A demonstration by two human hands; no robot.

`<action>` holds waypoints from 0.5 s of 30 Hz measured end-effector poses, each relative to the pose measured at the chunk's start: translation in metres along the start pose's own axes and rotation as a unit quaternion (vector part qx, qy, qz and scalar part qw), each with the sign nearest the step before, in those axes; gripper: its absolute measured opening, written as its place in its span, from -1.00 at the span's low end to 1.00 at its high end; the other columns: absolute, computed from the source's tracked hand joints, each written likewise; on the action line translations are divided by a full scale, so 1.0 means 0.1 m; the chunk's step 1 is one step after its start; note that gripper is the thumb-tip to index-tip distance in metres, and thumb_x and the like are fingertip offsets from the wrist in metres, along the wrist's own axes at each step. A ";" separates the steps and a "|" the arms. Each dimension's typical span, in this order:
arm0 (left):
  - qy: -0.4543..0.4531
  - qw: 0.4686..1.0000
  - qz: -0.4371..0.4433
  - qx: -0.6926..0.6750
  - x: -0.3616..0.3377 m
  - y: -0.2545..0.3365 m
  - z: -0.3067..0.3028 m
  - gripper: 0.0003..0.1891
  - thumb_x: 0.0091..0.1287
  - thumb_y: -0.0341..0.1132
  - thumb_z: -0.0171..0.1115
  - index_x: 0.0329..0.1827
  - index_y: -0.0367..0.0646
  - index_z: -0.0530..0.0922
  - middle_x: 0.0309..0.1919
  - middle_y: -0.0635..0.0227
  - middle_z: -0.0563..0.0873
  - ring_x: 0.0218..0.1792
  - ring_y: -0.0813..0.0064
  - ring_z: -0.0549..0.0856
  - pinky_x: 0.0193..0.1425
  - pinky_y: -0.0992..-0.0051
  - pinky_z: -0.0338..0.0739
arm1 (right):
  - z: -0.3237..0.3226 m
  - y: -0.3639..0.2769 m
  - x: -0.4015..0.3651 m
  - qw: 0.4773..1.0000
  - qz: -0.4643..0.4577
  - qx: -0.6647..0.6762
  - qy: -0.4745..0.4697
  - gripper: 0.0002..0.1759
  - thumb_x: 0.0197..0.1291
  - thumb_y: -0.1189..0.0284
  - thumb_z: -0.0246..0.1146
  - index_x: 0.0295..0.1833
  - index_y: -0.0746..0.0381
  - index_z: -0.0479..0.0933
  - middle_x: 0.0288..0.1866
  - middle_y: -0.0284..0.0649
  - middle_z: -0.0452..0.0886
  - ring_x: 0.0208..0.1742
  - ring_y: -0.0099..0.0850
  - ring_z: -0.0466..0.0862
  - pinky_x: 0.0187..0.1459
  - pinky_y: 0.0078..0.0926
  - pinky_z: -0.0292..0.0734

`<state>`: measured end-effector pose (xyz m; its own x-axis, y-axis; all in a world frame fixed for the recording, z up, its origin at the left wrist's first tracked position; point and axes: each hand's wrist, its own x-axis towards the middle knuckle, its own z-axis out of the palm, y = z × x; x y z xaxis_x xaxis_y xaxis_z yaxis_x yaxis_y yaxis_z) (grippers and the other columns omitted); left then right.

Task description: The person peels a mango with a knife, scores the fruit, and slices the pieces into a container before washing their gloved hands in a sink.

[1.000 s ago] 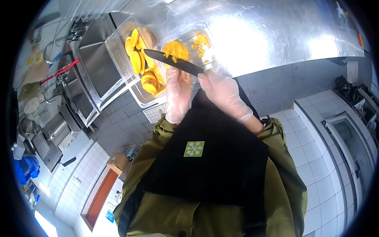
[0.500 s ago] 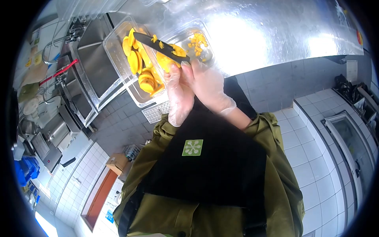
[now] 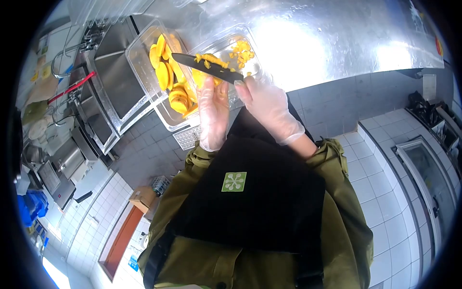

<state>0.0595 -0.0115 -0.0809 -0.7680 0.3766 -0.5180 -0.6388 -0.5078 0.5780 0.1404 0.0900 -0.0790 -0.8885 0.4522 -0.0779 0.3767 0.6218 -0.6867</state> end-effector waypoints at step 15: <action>-0.019 0.999 0.012 0.033 0.04 0.05 0.00 -0.74 0.34 -0.48 0.07 0.08 -0.12 0.43 -0.04 0.41 0.57 -0.09 0.62 0.57 -0.01 0.61 0.50 | -0.22 -0.05 0.13 0.996 0.018 0.025 -0.088 -0.70 0.25 0.18 0.08 -0.33 0.19 0.45 -0.57 -0.09 0.53 -0.52 -0.07 0.58 -0.51 -0.22 0.47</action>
<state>0.0531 -0.0128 -0.0798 -0.7838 0.3949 -0.4793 -0.6205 -0.4661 0.6307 0.1328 0.1072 -0.0607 -0.9087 0.3513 -0.2254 0.3990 0.5726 -0.7162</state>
